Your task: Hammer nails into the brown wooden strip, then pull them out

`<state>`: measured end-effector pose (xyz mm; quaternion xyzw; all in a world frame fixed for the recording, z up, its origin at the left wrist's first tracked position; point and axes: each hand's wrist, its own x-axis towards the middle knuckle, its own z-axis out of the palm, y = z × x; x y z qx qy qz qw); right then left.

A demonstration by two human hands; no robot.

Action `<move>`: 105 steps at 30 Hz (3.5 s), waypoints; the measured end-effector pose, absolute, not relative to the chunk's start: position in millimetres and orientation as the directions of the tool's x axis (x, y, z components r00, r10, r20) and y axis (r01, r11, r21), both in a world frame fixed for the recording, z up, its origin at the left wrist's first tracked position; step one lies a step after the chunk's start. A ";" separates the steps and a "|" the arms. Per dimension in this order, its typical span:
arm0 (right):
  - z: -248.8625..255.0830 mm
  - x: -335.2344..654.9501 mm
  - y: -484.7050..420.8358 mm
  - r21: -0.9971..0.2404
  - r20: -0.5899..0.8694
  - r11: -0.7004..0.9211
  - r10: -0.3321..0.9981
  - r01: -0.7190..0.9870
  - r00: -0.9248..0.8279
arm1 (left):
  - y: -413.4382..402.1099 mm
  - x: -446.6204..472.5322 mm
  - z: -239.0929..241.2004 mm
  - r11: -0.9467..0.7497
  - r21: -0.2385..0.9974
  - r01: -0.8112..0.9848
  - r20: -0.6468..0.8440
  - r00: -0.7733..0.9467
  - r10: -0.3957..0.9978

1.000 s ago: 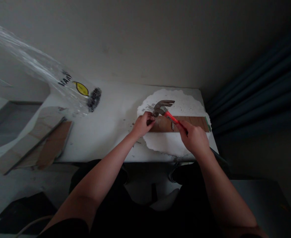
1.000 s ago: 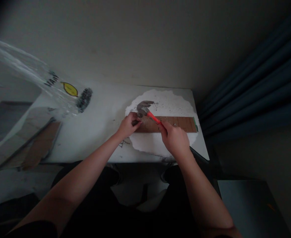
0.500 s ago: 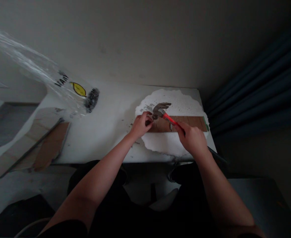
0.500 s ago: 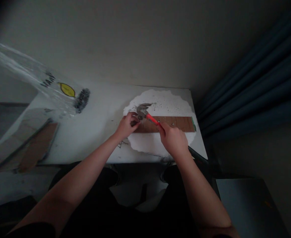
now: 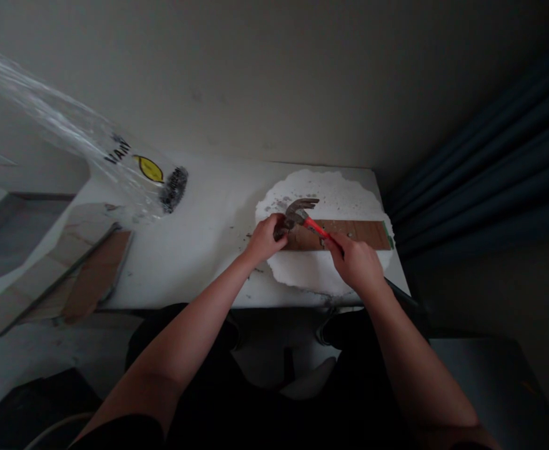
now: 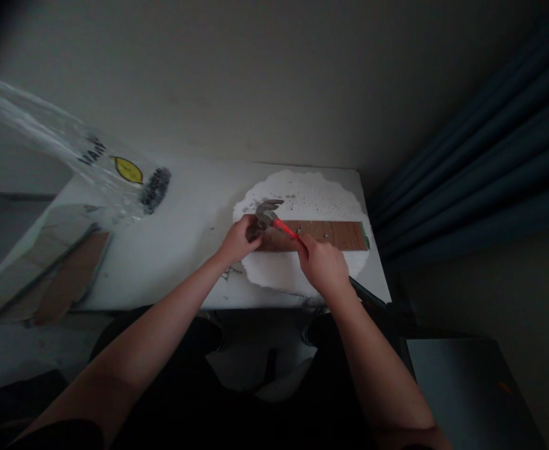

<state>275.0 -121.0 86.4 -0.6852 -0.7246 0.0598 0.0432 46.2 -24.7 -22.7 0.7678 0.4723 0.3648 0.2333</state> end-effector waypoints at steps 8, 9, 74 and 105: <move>83.1 278.2 -118.1 -0.166 0.013 0.041 0.999 0.985 -0.039 | -23.3 43.9 -26.2 -0.406 0.809 0.426 0.353 0.200 0.914; 83.5 278.1 -118.6 -0.171 0.025 0.038 0.999 0.985 -0.034 | -22.3 43.1 -26.6 -0.402 0.812 0.424 0.358 0.182 0.916; 62.2 278.1 -110.1 -0.116 -0.087 0.006 0.996 0.993 -0.016 | -24.5 -23.2 -39.6 -0.285 0.140 0.948 -0.529 0.315 0.788; 62.5 280.8 -108.0 -0.151 -0.085 0.024 0.996 0.988 -0.037 | -10.3 21.1 -12.3 -0.178 0.954 0.241 0.138 0.176 0.975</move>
